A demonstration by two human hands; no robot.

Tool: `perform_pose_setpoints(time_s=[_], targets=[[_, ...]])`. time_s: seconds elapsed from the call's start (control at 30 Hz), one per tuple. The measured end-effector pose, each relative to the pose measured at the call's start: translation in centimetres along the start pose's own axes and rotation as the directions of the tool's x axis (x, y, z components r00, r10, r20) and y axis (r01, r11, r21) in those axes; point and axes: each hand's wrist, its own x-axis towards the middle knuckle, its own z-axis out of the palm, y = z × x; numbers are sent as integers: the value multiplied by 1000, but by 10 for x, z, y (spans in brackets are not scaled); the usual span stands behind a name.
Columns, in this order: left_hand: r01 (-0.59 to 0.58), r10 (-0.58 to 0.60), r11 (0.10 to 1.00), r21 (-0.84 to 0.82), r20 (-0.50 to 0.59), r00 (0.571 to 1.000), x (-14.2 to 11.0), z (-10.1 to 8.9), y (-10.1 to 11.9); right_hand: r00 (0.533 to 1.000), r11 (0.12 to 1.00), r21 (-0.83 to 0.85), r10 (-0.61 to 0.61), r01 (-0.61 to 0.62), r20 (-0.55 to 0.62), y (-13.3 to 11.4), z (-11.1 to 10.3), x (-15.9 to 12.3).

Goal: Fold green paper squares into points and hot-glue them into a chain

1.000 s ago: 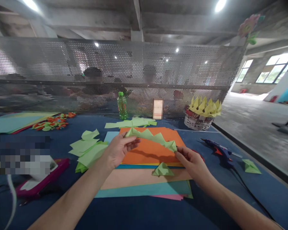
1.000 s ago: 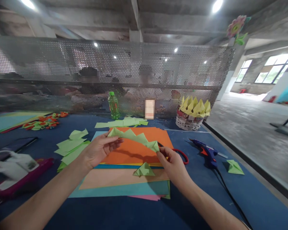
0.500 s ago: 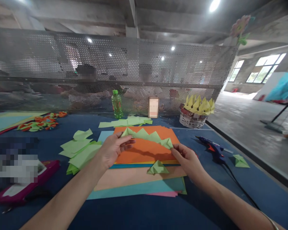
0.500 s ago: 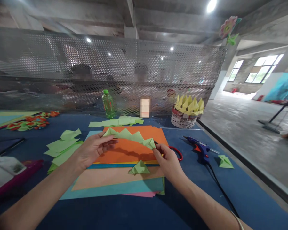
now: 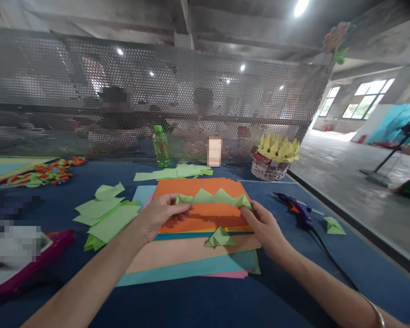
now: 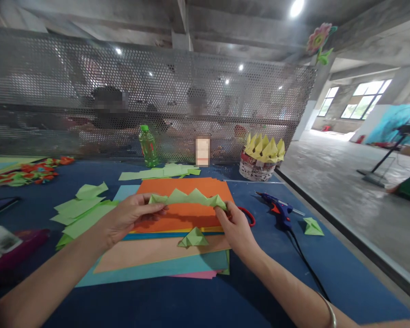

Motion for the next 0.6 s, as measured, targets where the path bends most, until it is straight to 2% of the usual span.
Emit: perform_pose_setpoints(time_s=[0.6], targets=[[-56, 57, 998, -17, 24, 998, -4, 4, 4, 1000, 1000, -17, 27, -27, 5, -1, 0, -1]])
